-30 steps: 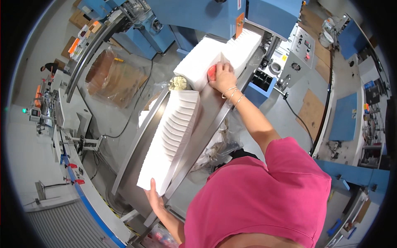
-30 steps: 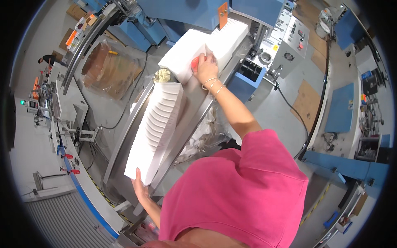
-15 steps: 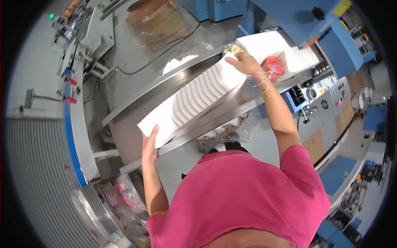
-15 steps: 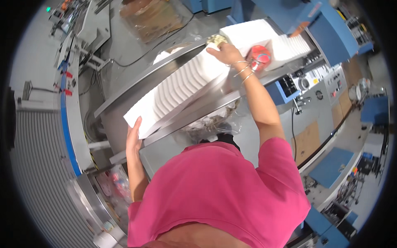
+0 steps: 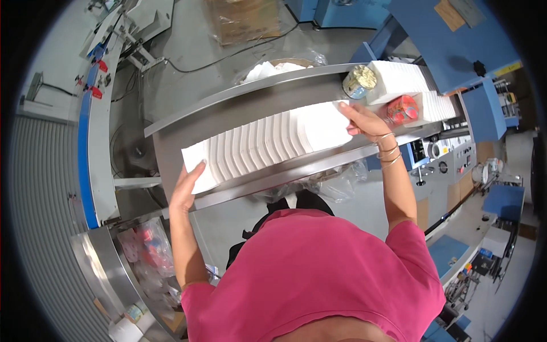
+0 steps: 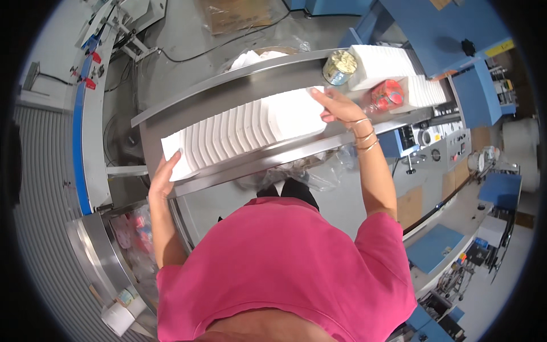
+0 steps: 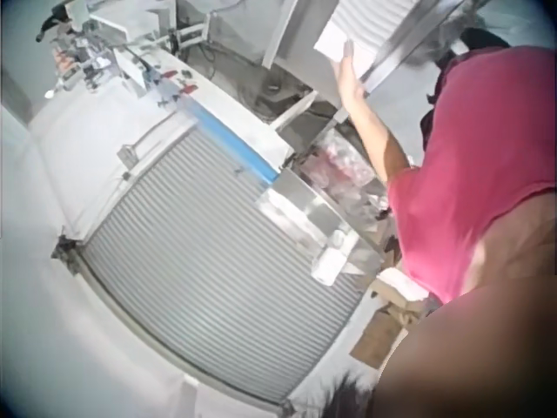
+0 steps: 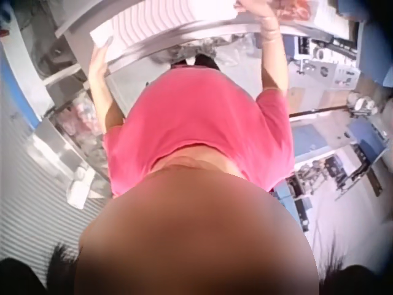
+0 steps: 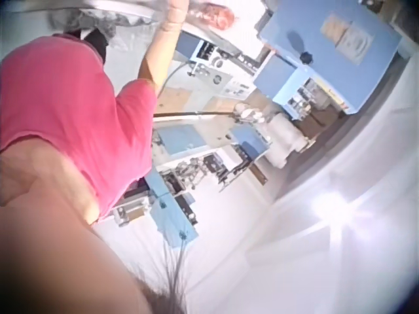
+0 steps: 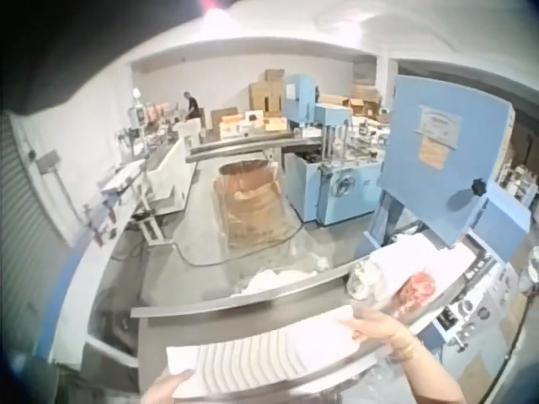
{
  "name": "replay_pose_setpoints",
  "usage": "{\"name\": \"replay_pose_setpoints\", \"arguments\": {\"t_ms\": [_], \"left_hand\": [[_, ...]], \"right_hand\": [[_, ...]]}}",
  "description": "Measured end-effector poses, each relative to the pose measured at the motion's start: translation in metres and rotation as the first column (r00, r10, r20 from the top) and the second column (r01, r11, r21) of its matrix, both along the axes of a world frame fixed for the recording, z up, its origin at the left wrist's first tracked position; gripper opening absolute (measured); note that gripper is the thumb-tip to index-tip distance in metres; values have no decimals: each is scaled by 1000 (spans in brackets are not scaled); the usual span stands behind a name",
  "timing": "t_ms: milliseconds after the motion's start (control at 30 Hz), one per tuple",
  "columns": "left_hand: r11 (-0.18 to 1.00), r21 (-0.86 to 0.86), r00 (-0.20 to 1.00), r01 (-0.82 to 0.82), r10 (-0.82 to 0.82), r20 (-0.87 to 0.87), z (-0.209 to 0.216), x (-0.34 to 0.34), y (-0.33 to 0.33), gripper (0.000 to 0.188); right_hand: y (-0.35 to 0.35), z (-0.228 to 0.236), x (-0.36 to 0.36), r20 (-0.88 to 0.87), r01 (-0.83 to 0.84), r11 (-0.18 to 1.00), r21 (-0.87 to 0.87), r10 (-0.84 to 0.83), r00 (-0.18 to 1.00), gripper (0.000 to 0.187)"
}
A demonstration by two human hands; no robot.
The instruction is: The operator picks up stacks of napkins from a conveyor belt and loads them into a packaging machine.
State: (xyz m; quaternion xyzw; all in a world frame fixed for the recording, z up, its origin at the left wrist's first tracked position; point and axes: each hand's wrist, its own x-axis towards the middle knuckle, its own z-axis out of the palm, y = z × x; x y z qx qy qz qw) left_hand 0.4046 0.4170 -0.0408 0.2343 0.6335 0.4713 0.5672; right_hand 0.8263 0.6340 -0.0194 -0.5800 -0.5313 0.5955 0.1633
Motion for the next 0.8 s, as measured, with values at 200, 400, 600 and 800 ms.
{"name": "replay_pose_setpoints", "arguments": {"t_ms": [200, 400, 600, 800], "left_hand": [[982, -185, 991, 37, -60, -121, 2, -5, 4, 91], [992, -78, 991, 95, -101, -83, 20, 19, 6, 64], [979, 199, 997, -30, 43, -60, 0, 42, 9, 76], [903, 402, 969, -154, 218, -116, 10, 52, -12, 72]], "right_hand": [[-2, -26, -13, -193, -262, 964, -33, 251, 948, 61], [-26, -28, -60, -85, -252, 967, 42, 255, 963, 75], [-36, -20, -50, -238, -195, 973, 120, 219, 946, 66], [-19, -34, -60, -493, -118, 956, 269, 241, 836, 60]]}}
